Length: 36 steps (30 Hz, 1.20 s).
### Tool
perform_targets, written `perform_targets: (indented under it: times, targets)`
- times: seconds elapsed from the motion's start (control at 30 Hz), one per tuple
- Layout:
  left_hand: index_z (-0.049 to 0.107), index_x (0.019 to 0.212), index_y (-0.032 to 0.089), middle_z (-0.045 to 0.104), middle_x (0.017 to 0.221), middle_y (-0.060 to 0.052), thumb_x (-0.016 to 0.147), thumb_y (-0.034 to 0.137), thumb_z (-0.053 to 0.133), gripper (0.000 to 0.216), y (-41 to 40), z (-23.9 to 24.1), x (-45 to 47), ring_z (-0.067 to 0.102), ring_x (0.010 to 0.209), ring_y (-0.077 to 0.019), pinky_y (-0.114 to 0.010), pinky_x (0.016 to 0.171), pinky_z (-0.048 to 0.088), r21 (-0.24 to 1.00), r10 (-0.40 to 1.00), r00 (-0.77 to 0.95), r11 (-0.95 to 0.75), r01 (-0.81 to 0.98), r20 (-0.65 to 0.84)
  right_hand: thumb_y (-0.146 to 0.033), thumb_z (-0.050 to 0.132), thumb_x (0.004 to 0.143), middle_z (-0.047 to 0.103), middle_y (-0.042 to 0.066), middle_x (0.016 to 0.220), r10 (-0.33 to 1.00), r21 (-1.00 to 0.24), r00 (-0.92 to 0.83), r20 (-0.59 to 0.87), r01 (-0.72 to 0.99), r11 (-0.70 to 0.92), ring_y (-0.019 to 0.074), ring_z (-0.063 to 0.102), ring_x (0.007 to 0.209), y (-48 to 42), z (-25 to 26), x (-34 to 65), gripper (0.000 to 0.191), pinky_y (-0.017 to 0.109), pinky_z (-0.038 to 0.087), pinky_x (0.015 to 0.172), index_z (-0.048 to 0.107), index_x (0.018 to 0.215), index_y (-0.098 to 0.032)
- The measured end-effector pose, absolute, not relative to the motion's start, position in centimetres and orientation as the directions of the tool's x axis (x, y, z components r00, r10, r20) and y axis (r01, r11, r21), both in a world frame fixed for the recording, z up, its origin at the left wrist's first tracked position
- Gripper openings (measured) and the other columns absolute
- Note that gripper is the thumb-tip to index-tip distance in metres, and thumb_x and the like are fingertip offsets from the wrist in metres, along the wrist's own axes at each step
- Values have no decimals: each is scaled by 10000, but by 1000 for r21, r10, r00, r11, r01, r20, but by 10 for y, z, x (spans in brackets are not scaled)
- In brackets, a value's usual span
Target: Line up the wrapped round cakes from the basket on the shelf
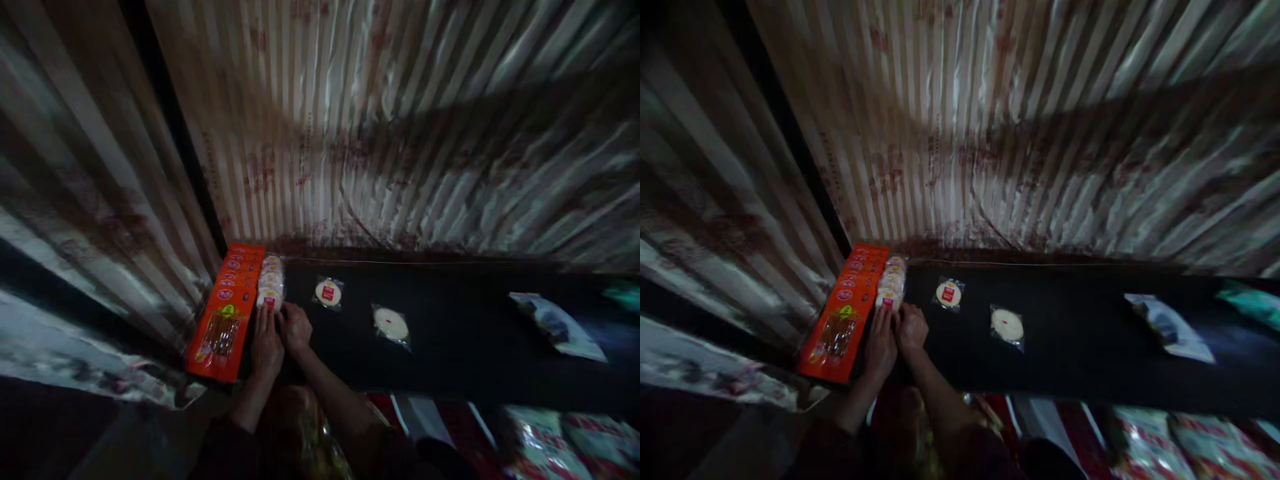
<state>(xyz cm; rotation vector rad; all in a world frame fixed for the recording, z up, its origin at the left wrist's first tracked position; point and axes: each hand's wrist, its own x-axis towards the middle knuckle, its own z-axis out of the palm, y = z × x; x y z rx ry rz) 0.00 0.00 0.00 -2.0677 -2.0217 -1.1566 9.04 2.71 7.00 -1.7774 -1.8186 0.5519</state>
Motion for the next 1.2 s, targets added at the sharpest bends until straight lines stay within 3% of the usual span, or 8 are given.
perform_targets:
  times: [0.13,0.33,0.6,1.2]
  targets:
    - [458,1326,110,460,1411,-144,834,85,363,501,-2,0,2,321,1369,-229,-440,1103,357,457,838,-127,-157,875,530,-333,499,871,653,59,1060,996,-662,38,86,749,29,185,585,1004,29,69,91,289,277,445,836,614,1112,-222]
    - [429,1350,110,465,1404,-152,841,98,393,510,-5,9,5,276,1388,-253,-472,1112,334,401,828,-90,-171,900,553,-347,462,878,594,103,1231,995,-753,71,73,658,9,192,607,1008,36,71,87,479,314,463,871,450,1321,-164]
    - [422,1350,94,435,1427,-156,851,94,368,503,-1,3,4,239,1399,-250,-474,1125,310,457,856,-126,-138,879,501,-325,474,877,630,93,1189,997,-745,48,60,667,13,211,617,1037,38,71,85,356,316,480,864,575,1187,-182]
    - [359,1398,136,401,1452,-148,869,106,361,530,0,4,3,242,1396,-242,-465,1119,319,435,877,-102,-129,891,469,-292,472,865,626,95,1158,987,-742,84,133,669,43,206,597,1032,33,64,83,387,307,467,856,516,1232,-180]
